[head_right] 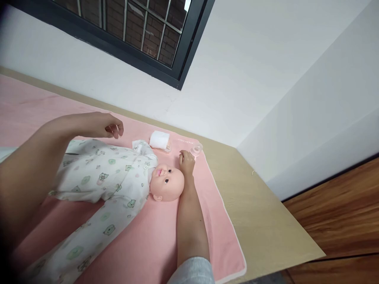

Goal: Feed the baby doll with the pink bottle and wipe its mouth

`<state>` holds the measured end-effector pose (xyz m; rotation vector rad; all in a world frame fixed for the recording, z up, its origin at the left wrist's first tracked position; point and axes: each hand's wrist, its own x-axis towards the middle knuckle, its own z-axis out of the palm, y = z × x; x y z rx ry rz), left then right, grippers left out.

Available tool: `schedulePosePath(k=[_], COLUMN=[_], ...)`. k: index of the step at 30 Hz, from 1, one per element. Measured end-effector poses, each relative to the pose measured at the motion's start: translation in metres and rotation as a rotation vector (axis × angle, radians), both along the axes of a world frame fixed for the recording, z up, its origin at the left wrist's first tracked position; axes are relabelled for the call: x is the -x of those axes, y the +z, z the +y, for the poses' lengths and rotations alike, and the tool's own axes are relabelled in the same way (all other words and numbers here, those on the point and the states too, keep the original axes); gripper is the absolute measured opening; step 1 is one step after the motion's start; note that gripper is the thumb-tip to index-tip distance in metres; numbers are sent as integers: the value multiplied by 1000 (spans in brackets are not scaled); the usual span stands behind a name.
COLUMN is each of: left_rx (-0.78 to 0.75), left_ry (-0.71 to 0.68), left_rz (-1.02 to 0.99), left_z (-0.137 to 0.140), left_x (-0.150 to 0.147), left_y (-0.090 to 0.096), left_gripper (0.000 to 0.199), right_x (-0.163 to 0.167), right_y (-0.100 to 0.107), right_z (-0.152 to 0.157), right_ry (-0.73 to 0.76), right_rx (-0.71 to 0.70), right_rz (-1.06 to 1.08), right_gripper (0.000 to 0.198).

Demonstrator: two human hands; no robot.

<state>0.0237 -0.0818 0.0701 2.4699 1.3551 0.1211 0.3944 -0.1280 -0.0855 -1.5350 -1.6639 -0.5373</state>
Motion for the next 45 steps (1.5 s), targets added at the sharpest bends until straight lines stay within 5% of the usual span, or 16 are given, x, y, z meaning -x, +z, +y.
schedulePosePath(k=[23,45], left_rx=[36,88], left_ry=[78,-12], left_rz=[-77,3], left_z=[4,-6], left_x=[-1,-2], left_y=[0,3], left_gripper=[29,34], right_x=[-5,-10], right_y=[-6,-13], right_z=[7,15], right_ry=[-3,-16], right_rx=[-24,15], right_rz=[35,64], right_gripper=[28,27])
